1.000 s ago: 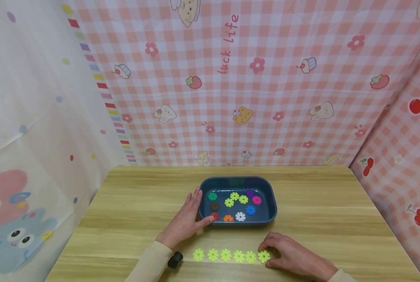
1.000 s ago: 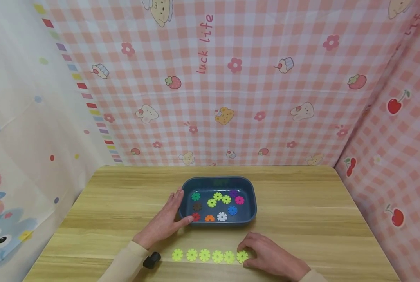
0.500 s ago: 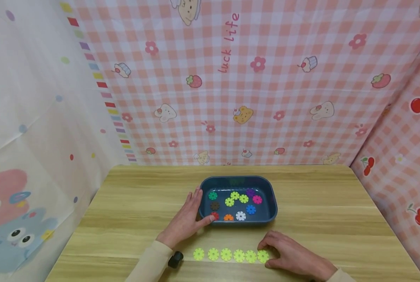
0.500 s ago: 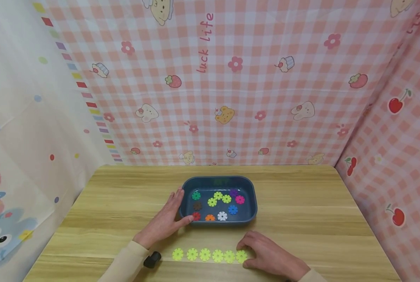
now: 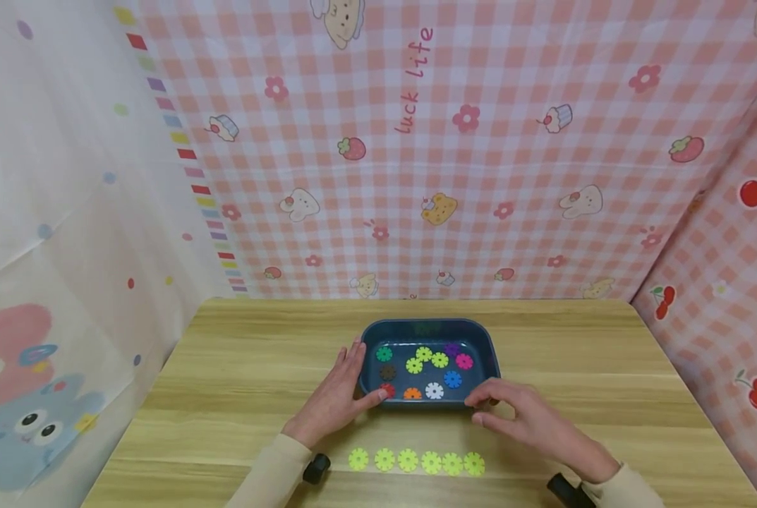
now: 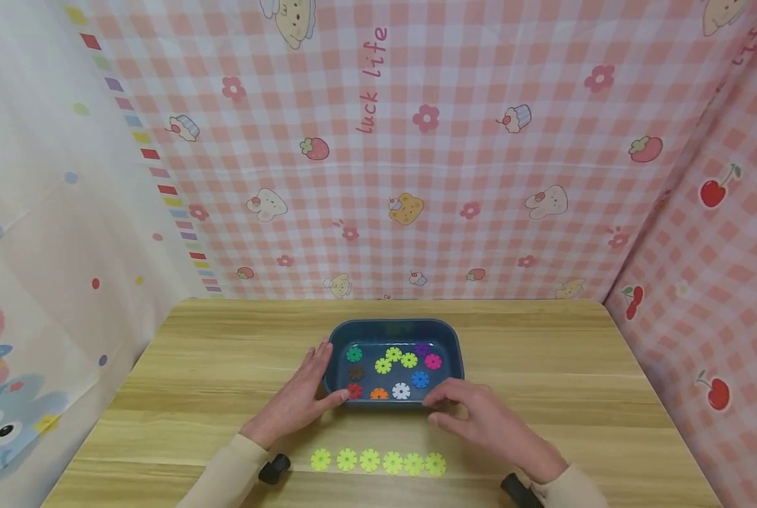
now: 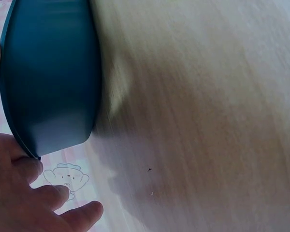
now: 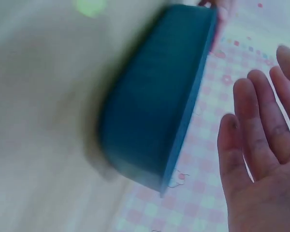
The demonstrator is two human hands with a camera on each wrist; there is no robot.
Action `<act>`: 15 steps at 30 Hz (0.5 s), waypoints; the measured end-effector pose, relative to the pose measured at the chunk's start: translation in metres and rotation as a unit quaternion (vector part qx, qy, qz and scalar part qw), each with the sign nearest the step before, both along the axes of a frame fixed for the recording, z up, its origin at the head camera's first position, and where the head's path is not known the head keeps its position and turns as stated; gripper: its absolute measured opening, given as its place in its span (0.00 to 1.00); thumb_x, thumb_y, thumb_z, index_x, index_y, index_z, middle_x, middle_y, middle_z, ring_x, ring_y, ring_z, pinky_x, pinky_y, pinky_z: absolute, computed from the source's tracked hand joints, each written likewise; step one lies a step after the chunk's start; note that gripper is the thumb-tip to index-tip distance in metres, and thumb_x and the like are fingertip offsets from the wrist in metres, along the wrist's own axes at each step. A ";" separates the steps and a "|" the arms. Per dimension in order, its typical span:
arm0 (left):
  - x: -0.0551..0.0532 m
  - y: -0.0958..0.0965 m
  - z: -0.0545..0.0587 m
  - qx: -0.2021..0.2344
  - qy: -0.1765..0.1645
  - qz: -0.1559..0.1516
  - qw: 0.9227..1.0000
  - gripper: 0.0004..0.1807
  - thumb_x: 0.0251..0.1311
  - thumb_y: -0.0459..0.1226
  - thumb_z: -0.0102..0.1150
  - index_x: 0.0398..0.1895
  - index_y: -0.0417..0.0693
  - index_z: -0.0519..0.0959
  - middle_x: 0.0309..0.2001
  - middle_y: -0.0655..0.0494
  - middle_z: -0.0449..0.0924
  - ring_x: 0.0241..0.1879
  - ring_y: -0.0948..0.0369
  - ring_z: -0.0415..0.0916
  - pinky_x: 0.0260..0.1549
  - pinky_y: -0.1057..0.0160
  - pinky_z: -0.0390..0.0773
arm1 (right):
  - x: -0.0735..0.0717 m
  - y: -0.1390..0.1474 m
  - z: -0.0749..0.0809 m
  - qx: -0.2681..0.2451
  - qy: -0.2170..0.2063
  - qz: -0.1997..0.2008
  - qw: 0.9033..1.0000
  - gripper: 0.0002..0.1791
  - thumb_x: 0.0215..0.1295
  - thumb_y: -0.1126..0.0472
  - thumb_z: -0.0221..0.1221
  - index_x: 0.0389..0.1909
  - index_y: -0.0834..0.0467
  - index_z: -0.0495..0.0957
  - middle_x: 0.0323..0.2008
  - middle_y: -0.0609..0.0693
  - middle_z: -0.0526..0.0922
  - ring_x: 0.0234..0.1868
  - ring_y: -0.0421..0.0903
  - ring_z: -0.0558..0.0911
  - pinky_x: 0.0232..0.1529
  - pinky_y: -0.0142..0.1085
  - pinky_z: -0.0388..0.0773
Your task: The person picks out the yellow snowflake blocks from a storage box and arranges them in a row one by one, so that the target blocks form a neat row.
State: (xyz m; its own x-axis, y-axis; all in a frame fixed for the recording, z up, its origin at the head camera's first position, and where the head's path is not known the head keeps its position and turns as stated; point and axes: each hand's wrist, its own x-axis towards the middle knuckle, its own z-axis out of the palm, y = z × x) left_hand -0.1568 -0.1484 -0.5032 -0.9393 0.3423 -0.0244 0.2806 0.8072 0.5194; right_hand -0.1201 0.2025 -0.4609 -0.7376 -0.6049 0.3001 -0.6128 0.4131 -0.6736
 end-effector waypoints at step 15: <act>-0.001 -0.001 -0.002 0.000 0.003 -0.006 1.000 0.55 0.69 0.64 0.56 0.84 0.42 0.46 0.84 0.46 0.40 0.81 0.41 0.39 0.75 0.40 0.54 | -0.076 -0.035 0.039 0.066 -0.073 -0.039 0.994 0.15 0.73 0.58 0.65 0.58 0.51 0.84 0.51 0.45 0.85 0.46 0.45 0.85 0.51 0.45 0.84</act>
State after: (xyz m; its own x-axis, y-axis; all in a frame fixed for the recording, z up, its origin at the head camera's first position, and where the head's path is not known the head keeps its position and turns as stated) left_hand -0.1579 -0.1499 -0.5049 -0.9351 0.3539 -0.0198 0.2934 0.8041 0.5171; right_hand -0.1960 0.1673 -0.4218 -0.8136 -0.5712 0.1087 -0.4752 0.5455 -0.6904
